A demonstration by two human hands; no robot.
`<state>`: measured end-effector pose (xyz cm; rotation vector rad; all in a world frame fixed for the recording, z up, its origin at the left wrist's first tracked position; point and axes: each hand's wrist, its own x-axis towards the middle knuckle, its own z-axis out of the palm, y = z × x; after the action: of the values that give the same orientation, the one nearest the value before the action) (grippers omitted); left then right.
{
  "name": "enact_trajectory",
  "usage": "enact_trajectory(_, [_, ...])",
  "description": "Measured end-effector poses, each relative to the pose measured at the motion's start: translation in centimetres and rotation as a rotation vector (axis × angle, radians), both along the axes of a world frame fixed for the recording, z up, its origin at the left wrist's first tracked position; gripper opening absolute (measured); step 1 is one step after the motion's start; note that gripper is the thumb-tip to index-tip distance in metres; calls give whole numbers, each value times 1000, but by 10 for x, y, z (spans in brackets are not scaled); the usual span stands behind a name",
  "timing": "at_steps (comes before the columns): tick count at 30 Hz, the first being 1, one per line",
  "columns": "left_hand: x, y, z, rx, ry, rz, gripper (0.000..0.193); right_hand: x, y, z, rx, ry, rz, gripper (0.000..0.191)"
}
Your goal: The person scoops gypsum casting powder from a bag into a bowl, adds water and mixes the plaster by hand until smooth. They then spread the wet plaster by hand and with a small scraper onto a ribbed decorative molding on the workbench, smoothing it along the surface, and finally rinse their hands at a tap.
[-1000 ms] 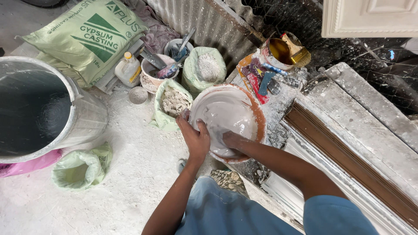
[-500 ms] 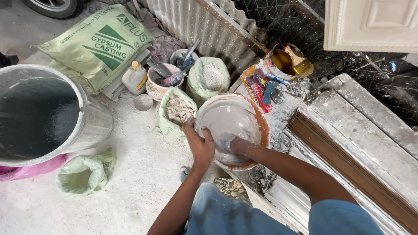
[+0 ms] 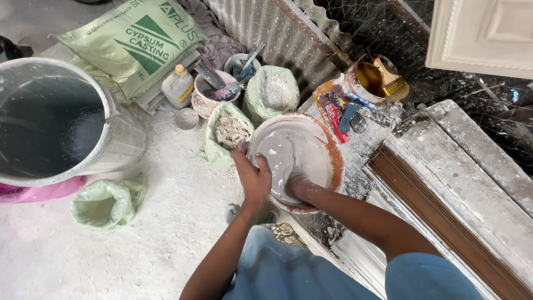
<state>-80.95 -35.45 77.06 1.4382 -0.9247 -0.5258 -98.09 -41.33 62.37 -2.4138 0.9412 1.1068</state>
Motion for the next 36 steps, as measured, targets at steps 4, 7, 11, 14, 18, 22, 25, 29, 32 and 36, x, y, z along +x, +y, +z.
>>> enact_trajectory(4, [-2, 0, -3, 26, 30, 18, 51, -9, 2, -9, -5, -125, -11, 39])
enact_trajectory(7, [-3, 0, -5, 17, 5, 31, 51, -7, -11, 9, -20, -185, -24, 37])
enact_trajectory(11, [-5, -2, -6, 0, -18, 57, 51, 18, -35, 56, -77, -275, -5, 34])
enact_trajectory(14, [-5, -2, -8, -11, 21, 72, 54, 27, -48, 75, -124, -269, 22, 33])
enact_trajectory(18, [-5, -3, -12, -5, 6, 91, 47, 25, -50, 56, -116, -283, 69, 30])
enact_trajectory(22, [-4, -1, -16, 33, 70, 115, 43, 27, -33, 20, -161, -405, 181, 28])
enact_trajectory(25, [-3, 2, -15, 30, 90, 131, 42, 21, -24, 13, -223, -547, 269, 27])
enact_trajectory(29, [-3, -1, -13, 44, 77, 139, 36, 7, -20, 14, -133, -703, 179, 29])
enact_trajectory(32, [-3, -2, -12, 19, 42, 165, 42, 7, -23, 23, -49, -713, 134, 30])
enact_trajectory(36, [-3, -1, -13, -5, 71, 160, 44, 15, -37, 29, 39, -724, 159, 30])
